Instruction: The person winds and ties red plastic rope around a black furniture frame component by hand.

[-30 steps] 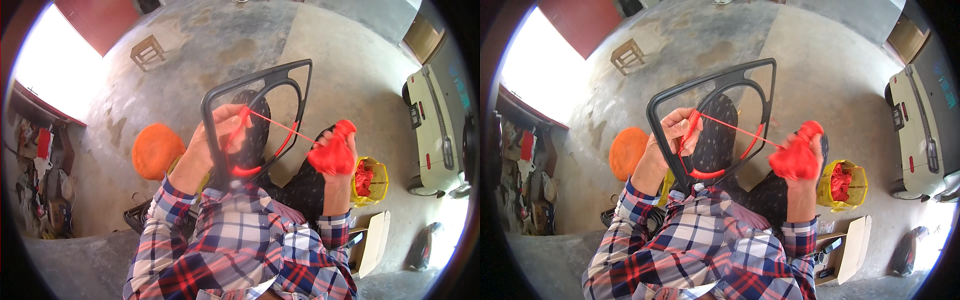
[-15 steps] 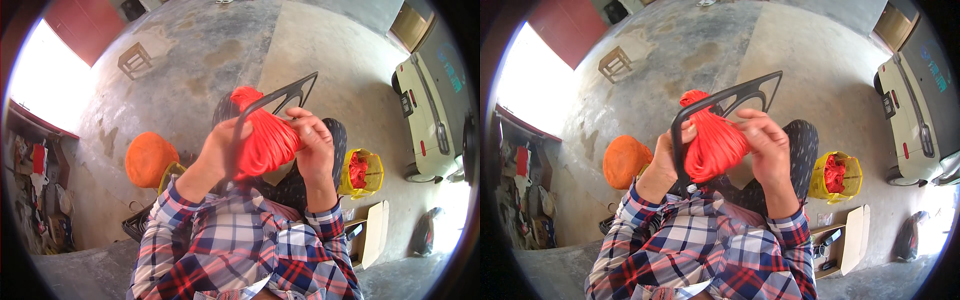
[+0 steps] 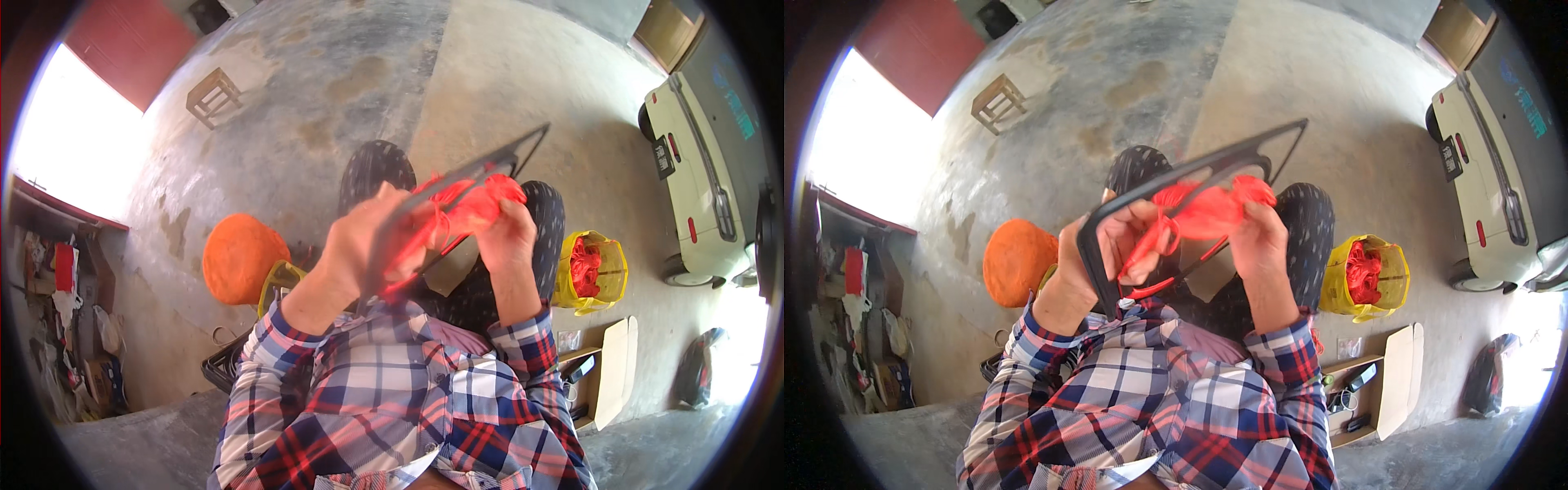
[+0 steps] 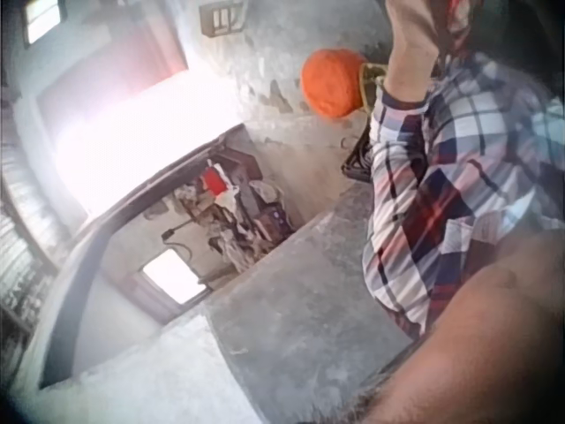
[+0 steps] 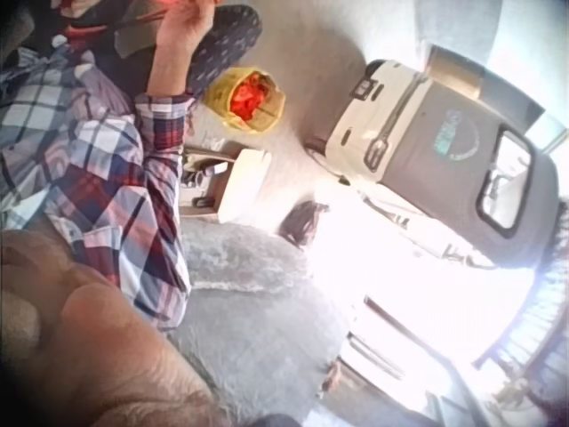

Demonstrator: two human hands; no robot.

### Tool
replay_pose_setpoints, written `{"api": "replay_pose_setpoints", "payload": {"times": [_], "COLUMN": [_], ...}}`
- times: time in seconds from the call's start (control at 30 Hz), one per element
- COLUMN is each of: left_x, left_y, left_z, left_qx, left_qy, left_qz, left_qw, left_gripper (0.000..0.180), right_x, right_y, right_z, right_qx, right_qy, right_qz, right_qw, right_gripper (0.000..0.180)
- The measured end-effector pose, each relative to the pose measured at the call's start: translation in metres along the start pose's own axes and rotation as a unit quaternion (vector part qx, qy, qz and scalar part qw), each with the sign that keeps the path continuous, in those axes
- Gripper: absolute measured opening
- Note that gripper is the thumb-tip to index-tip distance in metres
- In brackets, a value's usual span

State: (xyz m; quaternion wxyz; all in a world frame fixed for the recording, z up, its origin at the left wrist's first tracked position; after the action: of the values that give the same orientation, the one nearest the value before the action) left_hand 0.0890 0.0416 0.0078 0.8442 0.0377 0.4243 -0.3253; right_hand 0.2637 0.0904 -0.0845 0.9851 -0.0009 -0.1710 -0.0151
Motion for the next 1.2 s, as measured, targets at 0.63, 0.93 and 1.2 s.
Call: {"api": "replay_pose_setpoints", "payload": {"times": [0.63,0.93,1.2], "left_x": [-0.030,-0.006,-0.007], "left_y": [-0.002,0.013,0.013], "left_z": [-0.046,-0.007,0.010], "left_qx": [-0.078,-0.039,-0.043], "left_qy": [0.147,0.110,0.151], "left_qz": [0.128,0.108,0.071], "left_qw": [0.978,0.987,0.985], "left_gripper": [0.036,0.048,0.035], "right_x": [0.025,0.004,0.017], "right_y": [-0.040,-0.039,-0.042], "right_z": [0.042,0.132,0.133], "right_qx": [-0.042,0.107,0.049], "right_qy": [-0.025,-0.450,-0.420], "right_qz": [0.057,-0.073,-0.149], "right_qw": [0.997,0.884,0.894], "right_gripper": [0.042,0.038,0.018]}}
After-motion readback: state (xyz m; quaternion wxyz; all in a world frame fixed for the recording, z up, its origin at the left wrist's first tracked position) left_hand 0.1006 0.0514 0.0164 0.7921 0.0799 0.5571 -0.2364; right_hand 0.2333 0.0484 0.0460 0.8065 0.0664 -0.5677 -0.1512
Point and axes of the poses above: each hand's wrist, its own y-axis towards the middle knuckle, its own z-axis out of the palm, x = y × z, the point moved 8 cm from there along y, towards the middle knuckle, and after that the axes turned 11 degrees about y, right-handed, at the moved point
